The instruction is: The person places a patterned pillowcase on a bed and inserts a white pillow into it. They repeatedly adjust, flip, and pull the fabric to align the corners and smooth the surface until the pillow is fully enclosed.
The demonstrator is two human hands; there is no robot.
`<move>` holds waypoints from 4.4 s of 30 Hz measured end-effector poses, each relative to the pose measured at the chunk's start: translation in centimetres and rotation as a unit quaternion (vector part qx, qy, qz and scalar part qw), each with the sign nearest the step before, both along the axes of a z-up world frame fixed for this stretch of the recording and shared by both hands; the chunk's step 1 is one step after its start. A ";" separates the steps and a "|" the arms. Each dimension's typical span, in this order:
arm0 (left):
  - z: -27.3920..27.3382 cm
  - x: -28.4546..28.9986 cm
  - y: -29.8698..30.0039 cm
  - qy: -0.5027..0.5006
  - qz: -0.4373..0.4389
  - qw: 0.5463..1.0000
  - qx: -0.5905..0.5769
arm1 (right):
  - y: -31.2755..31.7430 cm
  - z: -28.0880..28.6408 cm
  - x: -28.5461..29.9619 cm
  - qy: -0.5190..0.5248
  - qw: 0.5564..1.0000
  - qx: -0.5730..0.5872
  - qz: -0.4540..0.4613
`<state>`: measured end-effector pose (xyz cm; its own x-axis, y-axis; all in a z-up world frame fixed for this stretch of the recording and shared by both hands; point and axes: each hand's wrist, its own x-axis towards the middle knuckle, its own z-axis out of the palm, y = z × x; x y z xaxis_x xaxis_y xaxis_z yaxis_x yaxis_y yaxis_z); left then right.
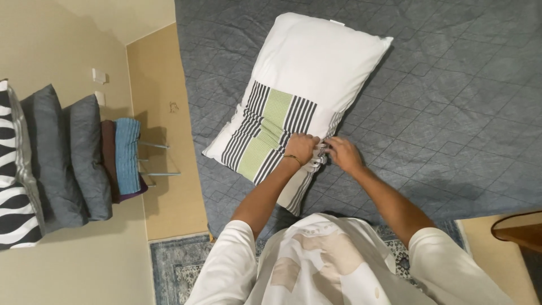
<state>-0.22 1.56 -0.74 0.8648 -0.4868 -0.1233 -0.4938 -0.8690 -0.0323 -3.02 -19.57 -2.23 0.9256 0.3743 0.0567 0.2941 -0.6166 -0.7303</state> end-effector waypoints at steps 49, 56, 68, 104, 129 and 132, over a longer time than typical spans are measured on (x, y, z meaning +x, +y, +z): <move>22.2 -3.8 14.9 0.024 0.388 0.915 -0.106 | 13.2 18.0 13.9 0.058 0.975 -0.210 -0.036; 14.7 -0.3 19.3 0.090 0.423 0.887 -0.162 | 13.2 22.9 15.4 0.055 0.995 -0.024 -0.084; 32.0 -4.6 16.1 -0.176 0.441 0.854 -0.213 | 11.1 25.8 16.5 0.122 0.919 0.360 -0.102; 4.9 -2.7 15.6 0.084 0.448 0.857 -0.240 | 11.2 9.4 7.3 0.025 0.989 -0.138 0.038; 7.0 3.0 14.6 -0.077 0.158 0.981 -0.086 | 9.3 7.9 8.2 0.143 0.985 -0.053 0.075; 3.2 5.1 15.0 -0.179 0.125 0.973 -0.075 | 9.2 8.4 7.7 0.139 0.986 -0.042 0.079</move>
<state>4.88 16.56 2.46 0.9332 -0.2445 0.2633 -0.2466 -0.9688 -0.0259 4.71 -10.38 6.14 0.8304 0.5085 -0.2277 0.1879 -0.6403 -0.7448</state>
